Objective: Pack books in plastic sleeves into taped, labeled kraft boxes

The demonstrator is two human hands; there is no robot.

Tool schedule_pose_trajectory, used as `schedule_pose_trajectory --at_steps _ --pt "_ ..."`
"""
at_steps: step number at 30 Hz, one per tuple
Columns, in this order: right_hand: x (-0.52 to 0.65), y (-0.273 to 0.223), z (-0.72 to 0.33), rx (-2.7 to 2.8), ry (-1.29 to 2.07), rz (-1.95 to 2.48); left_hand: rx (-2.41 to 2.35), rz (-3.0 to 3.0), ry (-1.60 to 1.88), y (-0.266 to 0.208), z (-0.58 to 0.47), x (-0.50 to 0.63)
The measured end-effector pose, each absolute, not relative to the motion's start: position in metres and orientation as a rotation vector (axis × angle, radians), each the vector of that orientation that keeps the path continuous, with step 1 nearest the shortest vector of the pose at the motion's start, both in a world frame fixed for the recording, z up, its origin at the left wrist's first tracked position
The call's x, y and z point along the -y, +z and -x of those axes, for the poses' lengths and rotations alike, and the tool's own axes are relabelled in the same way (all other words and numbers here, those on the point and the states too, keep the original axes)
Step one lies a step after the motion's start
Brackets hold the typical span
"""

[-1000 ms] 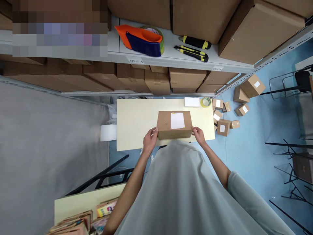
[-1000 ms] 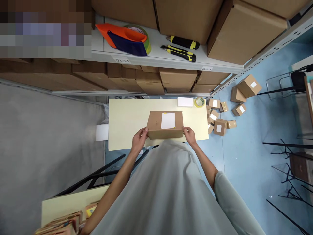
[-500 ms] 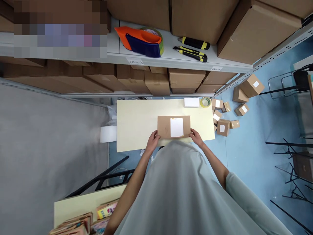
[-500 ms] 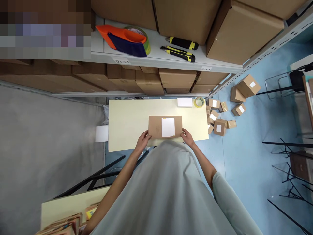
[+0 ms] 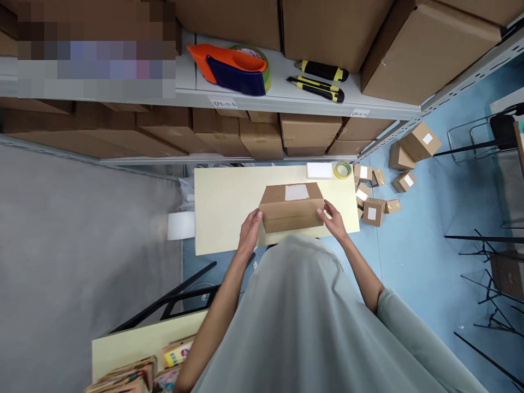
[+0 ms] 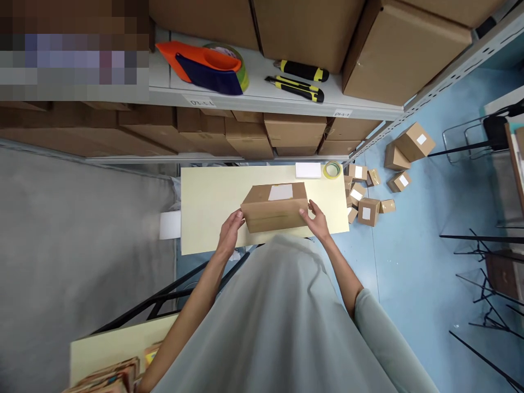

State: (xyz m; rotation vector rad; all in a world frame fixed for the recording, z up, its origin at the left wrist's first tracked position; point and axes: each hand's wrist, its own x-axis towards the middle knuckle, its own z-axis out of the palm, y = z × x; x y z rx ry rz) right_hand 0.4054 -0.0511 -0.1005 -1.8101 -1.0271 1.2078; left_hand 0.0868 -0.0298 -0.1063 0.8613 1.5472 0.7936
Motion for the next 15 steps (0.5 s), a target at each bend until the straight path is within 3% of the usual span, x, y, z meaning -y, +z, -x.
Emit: schedule_pose_trajectory --at_steps 10,15 --pt "0.027 -0.108 -0.409 1.204 1.158 1.739 -1.45 -0.99 0.757 -0.111 -0.105 0.008" --pt "0.019 -0.123 -0.408 1.126 1.292 1.756 -1.421 -0.965 0.661 -0.129 -0.11 0.007"
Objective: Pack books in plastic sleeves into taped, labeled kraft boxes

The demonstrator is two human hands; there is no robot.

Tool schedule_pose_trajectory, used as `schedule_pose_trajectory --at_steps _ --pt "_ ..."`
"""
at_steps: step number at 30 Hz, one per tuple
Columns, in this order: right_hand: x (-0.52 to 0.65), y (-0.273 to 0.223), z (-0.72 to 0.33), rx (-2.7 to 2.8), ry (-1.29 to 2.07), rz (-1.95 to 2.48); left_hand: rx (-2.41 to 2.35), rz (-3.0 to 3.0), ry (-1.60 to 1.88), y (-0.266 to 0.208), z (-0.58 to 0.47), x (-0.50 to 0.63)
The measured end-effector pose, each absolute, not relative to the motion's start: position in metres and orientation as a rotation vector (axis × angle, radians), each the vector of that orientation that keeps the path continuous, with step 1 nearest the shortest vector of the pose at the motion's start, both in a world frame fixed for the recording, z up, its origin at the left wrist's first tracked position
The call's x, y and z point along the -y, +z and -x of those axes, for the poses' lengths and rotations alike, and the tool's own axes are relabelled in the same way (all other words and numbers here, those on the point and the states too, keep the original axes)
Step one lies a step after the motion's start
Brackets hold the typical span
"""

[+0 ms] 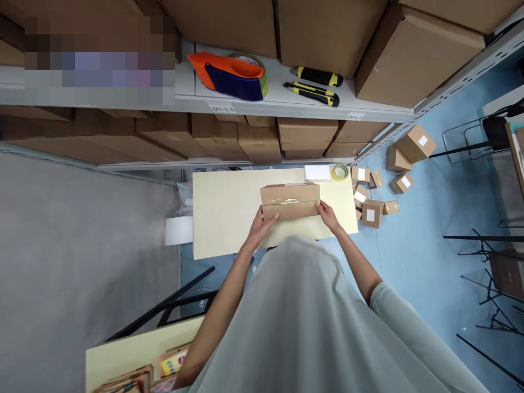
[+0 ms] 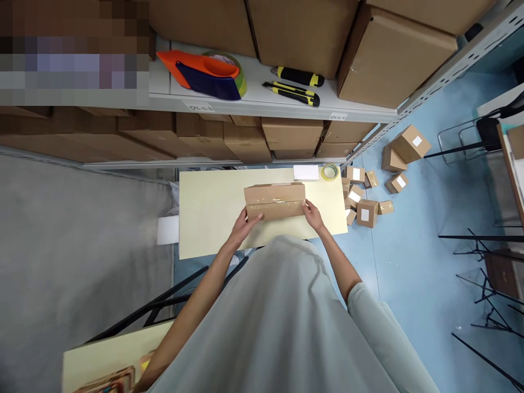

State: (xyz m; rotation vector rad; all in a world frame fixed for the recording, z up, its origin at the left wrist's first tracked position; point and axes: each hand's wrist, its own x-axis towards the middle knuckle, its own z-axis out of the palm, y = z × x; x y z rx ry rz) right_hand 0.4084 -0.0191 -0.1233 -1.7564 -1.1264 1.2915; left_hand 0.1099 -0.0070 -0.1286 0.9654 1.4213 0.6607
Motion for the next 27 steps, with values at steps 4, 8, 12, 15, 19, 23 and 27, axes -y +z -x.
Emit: schedule_pose_trajectory --at_steps 4,8,12,15,19,23,27 --pt "0.025 -0.13 -0.401 1.077 1.389 1.696 -1.452 -0.95 0.636 -0.139 -0.114 0.015" --pt "0.04 -0.128 -0.402 1.11 1.326 1.76 -1.544 -0.956 0.685 -0.138 -0.106 0.023" --pt "0.05 -0.123 -0.408 1.138 1.176 1.89 -1.749 -0.964 0.736 -0.129 -0.095 0.026" --pt "0.049 -0.125 -0.408 1.184 1.06 1.987 -1.833 -1.04 0.751 -0.127 -0.094 0.021" --pt "0.043 -0.135 -0.405 1.305 1.078 2.086 -1.948 -1.087 0.563 -0.136 -0.097 0.013" --pt "0.046 -0.146 -0.411 1.248 1.183 2.015 -1.839 -1.034 0.583 -0.151 -0.09 0.019" --pt "0.062 -0.151 -0.423 1.113 1.339 2.014 -1.781 -0.919 0.602 -0.16 -0.076 0.044"
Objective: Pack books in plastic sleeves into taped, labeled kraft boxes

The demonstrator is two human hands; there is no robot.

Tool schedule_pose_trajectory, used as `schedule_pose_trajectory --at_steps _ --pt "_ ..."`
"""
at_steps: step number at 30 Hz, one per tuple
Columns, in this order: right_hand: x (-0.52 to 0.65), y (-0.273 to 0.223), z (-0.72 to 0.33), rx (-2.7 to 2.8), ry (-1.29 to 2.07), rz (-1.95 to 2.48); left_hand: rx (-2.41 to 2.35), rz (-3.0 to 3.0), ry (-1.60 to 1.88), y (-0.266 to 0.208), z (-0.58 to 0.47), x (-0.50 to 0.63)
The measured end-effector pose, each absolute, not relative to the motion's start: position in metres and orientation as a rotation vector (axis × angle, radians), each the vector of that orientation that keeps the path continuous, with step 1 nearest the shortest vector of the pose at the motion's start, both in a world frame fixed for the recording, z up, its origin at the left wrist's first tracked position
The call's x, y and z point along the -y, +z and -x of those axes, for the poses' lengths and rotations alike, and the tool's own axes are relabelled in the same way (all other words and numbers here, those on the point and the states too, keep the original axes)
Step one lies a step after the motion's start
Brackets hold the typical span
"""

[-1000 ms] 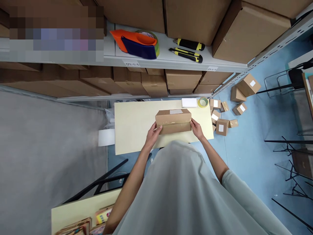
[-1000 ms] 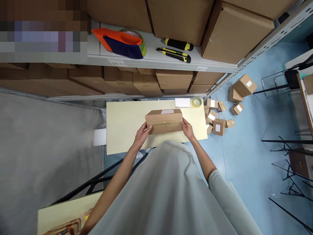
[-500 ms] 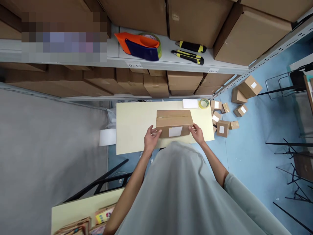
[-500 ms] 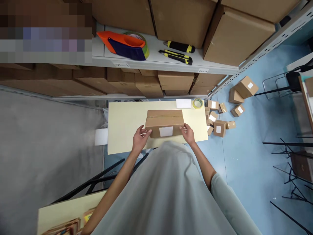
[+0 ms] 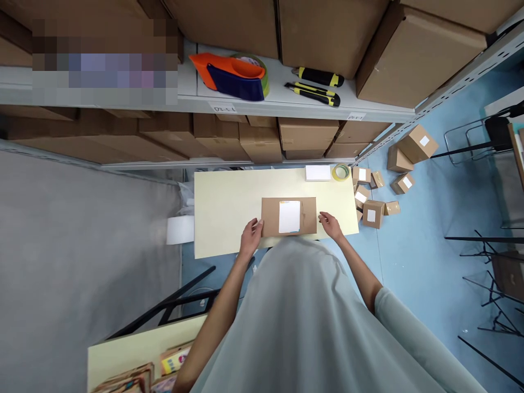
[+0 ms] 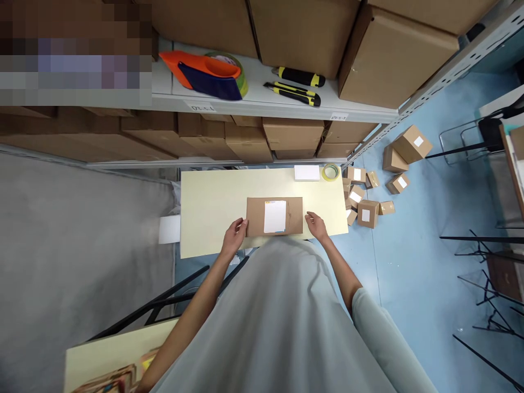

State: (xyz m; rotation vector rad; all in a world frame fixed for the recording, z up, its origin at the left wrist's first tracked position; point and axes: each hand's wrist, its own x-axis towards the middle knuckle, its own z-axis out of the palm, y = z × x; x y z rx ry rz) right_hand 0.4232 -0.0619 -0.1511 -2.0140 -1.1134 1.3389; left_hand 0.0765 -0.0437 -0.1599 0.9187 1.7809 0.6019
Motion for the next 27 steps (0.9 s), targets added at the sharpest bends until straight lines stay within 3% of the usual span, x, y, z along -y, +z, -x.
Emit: schedule_pose_trajectory --at_steps 8,17,27 --pt "0.093 -0.143 -0.415 1.175 1.551 1.858 -1.626 -0.785 0.617 -0.152 -0.079 0.075" --pt "0.062 -0.106 -0.407 1.311 1.037 1.944 -1.722 -0.967 0.883 -0.115 -0.08 0.028" --pt "0.038 -0.111 -0.391 1.414 0.964 2.112 -1.892 -1.028 0.808 -0.137 -0.095 0.017"
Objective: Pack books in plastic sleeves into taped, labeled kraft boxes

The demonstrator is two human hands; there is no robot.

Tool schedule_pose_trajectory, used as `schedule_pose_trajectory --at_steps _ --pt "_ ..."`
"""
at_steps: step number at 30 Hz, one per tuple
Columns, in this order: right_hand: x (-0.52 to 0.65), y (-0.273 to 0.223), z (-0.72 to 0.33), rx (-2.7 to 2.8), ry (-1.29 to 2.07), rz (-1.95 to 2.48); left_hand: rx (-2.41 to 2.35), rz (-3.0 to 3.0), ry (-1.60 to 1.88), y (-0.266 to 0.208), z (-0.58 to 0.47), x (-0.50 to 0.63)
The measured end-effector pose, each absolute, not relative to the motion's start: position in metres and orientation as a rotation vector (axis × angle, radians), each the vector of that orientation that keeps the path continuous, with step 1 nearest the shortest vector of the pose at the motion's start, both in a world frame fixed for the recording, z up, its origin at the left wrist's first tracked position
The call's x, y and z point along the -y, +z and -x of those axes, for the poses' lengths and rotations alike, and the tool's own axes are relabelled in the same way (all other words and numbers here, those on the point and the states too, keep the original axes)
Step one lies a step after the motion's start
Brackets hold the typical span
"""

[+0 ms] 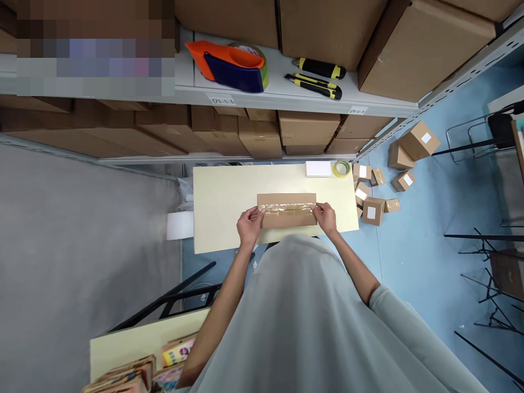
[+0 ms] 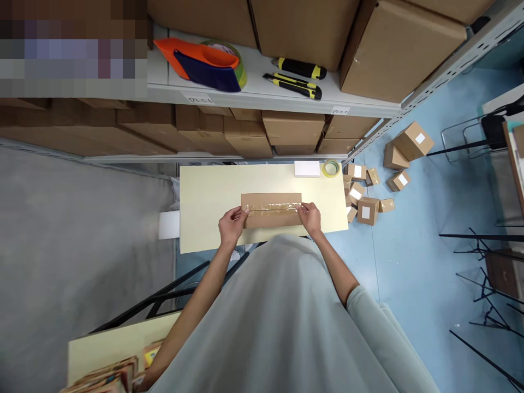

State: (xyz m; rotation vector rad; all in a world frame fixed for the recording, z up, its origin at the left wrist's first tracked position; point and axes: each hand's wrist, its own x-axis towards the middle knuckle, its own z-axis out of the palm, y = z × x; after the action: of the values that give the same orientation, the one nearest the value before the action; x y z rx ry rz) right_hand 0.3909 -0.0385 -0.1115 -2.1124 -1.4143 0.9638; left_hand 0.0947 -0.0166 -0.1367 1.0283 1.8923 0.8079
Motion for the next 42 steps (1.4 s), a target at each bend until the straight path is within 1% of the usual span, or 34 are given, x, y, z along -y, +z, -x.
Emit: schedule_pose_trajectory --at_steps 3,6,10,13,17,21,25,28,30,36,39,42 --pt "0.037 -0.109 -0.382 1.577 0.801 2.134 -1.917 -1.316 0.785 -0.131 -0.103 0.021" --pt "0.043 -0.103 -0.366 1.958 0.615 1.952 -1.74 -1.797 0.695 -0.122 -0.119 0.032" --pt "0.053 -0.104 -0.351 2.48 0.717 1.539 -1.318 -2.193 0.344 -0.12 -0.139 0.047" --pt "0.051 -0.109 -0.35 2.579 0.735 1.506 -1.235 -2.291 0.201 -0.123 -0.141 0.043" --pt "0.043 -0.115 -0.358 2.532 0.628 1.597 -1.28 -2.308 0.181 -0.122 -0.128 0.025" --pt "0.042 -0.119 -0.37 2.518 0.609 1.653 -1.298 -2.265 0.175 -0.122 -0.108 0.015" --pt "0.047 -0.123 -0.385 2.342 0.574 1.837 -1.469 -2.121 0.199 -0.127 -0.081 0.016" --pt "0.05 -0.127 -0.392 2.168 0.657 1.926 -1.608 -1.937 0.205 -0.132 -0.061 0.019" --pt "0.049 -0.131 -0.39 2.002 0.753 1.968 -1.66 -1.839 0.273 -0.134 -0.055 0.017" --pt "0.022 -0.14 -0.364 1.435 0.966 2.073 -1.695 -1.559 0.598 -0.142 -0.089 -0.008" --pt "0.012 -0.139 -0.353 1.391 0.957 2.135 -1.791 -1.376 0.65 -0.146 -0.116 -0.018" --pt "0.013 -0.135 -0.347 1.402 0.91 2.24 -1.91 -1.327 0.646 -0.144 -0.131 -0.017"
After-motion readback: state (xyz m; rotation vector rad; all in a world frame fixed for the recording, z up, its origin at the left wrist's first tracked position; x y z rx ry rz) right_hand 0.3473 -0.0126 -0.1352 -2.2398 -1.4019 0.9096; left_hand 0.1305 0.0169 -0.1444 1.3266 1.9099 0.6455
